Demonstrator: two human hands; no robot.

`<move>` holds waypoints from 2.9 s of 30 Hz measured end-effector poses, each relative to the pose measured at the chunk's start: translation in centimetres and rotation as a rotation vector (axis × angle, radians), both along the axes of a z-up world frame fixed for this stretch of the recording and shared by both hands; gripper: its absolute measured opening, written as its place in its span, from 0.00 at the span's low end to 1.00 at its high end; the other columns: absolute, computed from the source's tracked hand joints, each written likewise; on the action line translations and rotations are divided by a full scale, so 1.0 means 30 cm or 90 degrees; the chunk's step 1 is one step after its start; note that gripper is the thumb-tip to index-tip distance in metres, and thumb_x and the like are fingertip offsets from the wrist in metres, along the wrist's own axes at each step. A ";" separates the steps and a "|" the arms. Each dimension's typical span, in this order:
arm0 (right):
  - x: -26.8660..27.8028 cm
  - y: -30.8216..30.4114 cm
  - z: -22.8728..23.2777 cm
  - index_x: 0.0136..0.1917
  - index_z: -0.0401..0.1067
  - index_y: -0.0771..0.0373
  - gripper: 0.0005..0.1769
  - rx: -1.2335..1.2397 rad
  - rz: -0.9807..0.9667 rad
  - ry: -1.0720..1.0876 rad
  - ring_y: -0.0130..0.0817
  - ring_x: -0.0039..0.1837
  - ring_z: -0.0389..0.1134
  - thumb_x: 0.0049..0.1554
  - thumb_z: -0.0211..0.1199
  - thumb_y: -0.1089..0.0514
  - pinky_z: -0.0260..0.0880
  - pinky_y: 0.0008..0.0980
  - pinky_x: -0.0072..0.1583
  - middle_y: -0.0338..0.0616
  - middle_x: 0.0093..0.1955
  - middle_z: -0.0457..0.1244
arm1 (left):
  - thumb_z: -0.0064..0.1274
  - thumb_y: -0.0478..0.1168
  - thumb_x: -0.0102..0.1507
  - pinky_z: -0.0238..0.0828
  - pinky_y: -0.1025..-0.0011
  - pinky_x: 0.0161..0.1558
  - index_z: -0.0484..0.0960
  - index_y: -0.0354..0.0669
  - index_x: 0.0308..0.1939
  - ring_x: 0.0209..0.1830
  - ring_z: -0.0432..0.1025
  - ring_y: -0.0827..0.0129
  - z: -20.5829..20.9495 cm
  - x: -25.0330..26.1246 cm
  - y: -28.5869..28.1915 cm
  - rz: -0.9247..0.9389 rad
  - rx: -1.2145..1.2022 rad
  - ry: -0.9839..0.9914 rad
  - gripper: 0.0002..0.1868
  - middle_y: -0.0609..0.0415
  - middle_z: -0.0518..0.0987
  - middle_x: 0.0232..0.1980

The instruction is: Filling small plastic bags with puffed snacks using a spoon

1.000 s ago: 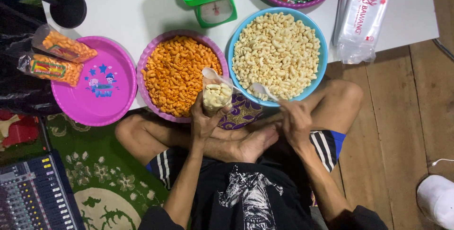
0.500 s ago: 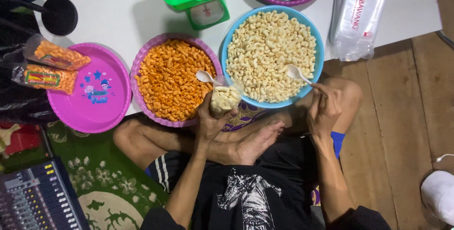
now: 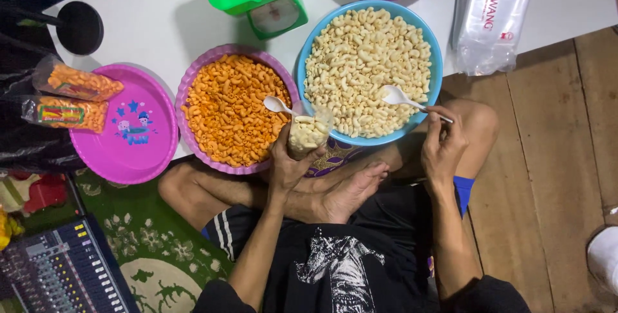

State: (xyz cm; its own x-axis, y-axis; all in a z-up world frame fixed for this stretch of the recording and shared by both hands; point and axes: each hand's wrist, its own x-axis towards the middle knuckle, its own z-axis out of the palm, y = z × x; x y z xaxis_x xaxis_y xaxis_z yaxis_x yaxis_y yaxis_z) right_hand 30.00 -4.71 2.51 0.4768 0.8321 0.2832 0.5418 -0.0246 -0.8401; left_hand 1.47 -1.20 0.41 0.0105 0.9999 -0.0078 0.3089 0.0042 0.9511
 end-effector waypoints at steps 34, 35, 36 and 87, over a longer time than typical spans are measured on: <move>-0.115 -0.074 0.361 0.54 0.75 0.74 0.06 0.048 0.136 0.175 0.33 0.40 0.67 0.66 0.61 0.66 0.70 0.31 0.46 0.55 0.44 0.69 | 0.79 0.51 0.45 0.76 0.55 0.54 0.80 0.37 0.56 0.51 0.79 0.47 0.045 0.027 -0.068 -0.063 0.122 -0.105 0.41 0.39 0.84 0.46; -0.141 -0.062 0.397 0.53 0.75 0.74 0.06 0.056 0.177 0.145 0.32 0.41 0.65 0.66 0.60 0.68 0.69 0.31 0.47 0.54 0.44 0.69 | 0.78 0.50 0.46 0.75 0.53 0.54 0.79 0.35 0.57 0.52 0.79 0.45 0.062 0.020 -0.070 -0.077 0.122 -0.123 0.40 0.38 0.83 0.47; -0.169 -0.051 0.432 0.52 0.76 0.73 0.05 0.065 0.219 0.114 0.30 0.42 0.64 0.66 0.59 0.69 0.68 0.32 0.47 0.53 0.44 0.69 | 0.77 0.49 0.47 0.74 0.51 0.54 0.78 0.33 0.57 0.52 0.78 0.43 0.079 0.013 -0.072 -0.091 0.121 -0.140 0.40 0.36 0.82 0.48; -0.274 -0.043 0.652 0.46 0.76 0.64 0.10 0.013 0.437 -0.225 0.31 0.47 0.64 0.51 0.64 0.73 0.66 0.33 0.56 0.41 0.47 0.72 | 0.70 0.45 0.52 0.78 0.68 0.45 0.70 0.34 0.62 0.42 0.78 0.63 0.227 -0.094 -0.100 -0.187 0.106 -0.185 0.39 0.47 0.81 0.48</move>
